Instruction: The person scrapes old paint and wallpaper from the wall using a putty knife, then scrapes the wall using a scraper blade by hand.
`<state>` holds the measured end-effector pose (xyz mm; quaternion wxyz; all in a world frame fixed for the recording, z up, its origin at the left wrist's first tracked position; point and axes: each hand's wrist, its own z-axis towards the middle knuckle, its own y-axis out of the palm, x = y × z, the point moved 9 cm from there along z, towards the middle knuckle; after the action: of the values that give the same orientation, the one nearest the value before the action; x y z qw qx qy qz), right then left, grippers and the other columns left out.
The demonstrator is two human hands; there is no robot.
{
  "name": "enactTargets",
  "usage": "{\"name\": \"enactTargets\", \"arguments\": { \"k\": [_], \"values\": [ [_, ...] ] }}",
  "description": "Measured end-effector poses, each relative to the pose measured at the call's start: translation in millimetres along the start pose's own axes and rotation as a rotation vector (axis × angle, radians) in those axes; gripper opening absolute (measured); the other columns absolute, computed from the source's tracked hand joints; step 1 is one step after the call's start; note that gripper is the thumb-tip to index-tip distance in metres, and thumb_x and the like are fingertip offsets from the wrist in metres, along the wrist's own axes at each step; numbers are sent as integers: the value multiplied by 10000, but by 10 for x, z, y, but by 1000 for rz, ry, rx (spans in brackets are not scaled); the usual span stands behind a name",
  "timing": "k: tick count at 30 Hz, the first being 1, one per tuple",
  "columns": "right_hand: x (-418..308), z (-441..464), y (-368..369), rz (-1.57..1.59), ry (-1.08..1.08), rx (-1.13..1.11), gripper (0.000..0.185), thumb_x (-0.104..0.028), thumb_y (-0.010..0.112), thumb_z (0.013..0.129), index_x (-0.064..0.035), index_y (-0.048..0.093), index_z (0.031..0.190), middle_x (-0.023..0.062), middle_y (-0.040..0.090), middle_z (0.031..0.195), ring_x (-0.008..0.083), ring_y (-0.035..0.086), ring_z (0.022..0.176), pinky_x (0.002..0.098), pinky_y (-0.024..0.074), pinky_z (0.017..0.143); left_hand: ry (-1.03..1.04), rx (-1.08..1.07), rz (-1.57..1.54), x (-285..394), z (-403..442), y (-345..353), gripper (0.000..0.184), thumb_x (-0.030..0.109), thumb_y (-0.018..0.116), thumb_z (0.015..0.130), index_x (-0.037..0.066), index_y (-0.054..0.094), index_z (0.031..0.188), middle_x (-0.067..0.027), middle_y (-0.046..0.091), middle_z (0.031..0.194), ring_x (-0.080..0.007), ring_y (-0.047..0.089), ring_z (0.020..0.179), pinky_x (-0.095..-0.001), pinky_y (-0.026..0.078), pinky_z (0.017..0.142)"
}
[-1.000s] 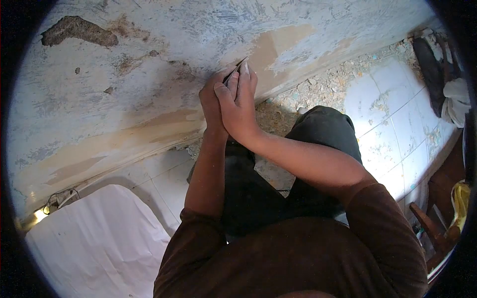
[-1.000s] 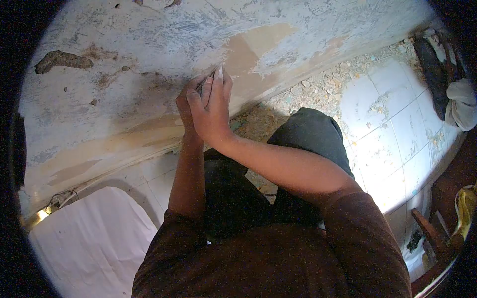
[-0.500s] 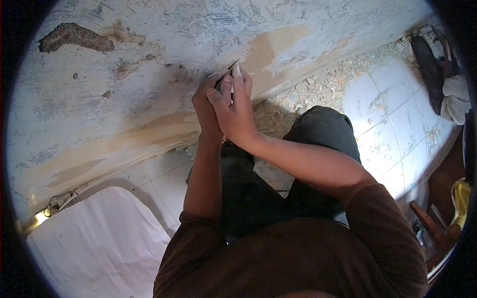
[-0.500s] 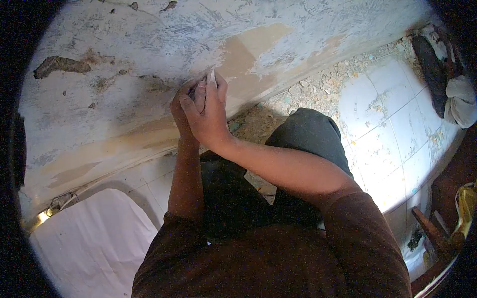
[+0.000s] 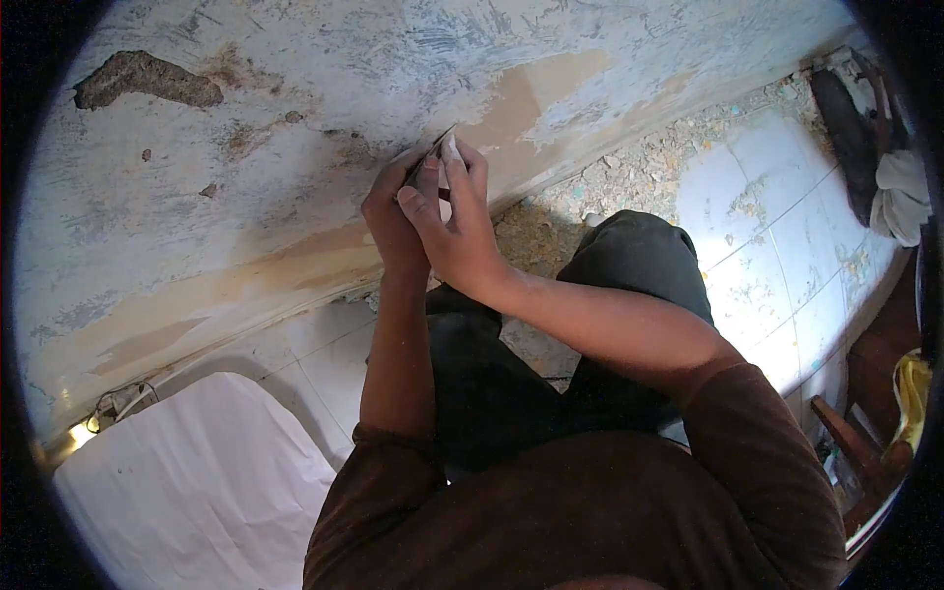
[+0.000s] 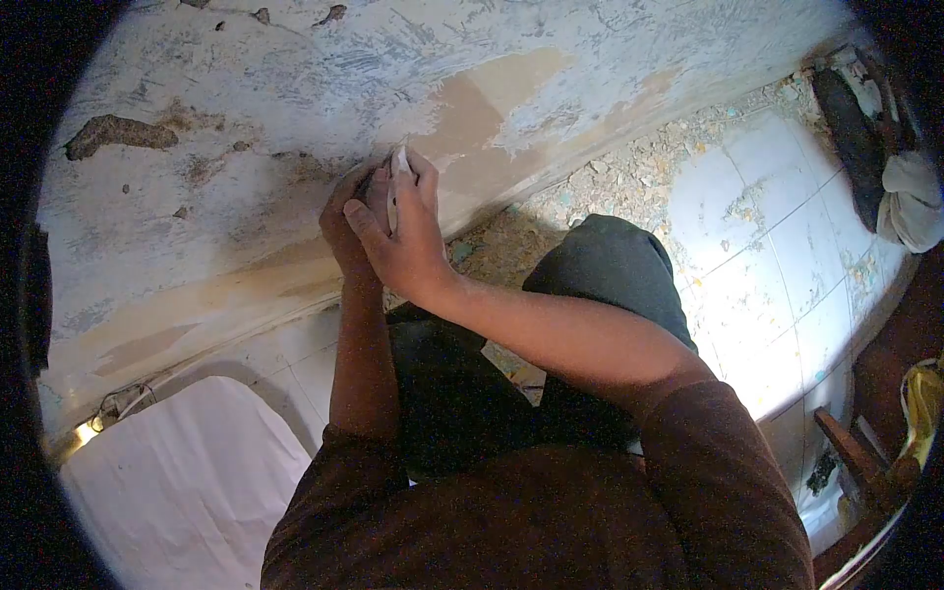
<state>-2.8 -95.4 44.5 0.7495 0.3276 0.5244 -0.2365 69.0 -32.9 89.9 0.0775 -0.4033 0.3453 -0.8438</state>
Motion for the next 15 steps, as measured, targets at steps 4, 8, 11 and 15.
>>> {"name": "enactTargets", "arguments": {
  "k": [4,8,11,15],
  "values": [
    [4,-27,14,8,-11,-3,684,-187,635,887,122,261,1369,293,312,1313,430,364,1218,437,304,1046,-59,-4,-16,-12,-6,-27,165,131,629,877,29,699,986,-115,711,914,-216,674,823,-346,512,741],
    [-22,-47,4,26,-13,0,695,-191,630,885,134,257,1372,296,304,1334,429,362,1235,434,303,1053,-63,0,3,26,-44,-29,148,99,631,881,15,680,992,-130,696,889,-206,666,776,-320,517,702],
    [-32,-48,10,-58,-39,15,634,-160,585,918,106,265,1396,259,307,1354,372,375,1239,406,330,1041,11,35,43,13,-66,48,152,111,620,885,9,672,985,-131,688,900,-231,660,799,-334,510,726],
    [-30,-77,35,-114,-25,40,556,-148,521,962,88,286,1407,226,326,1360,321,381,1238,364,317,1049,-22,-6,-142,-25,-81,49,178,134,601,894,11,671,1002,-145,678,940,-278,650,860,-350,498,778]
  ]
}}
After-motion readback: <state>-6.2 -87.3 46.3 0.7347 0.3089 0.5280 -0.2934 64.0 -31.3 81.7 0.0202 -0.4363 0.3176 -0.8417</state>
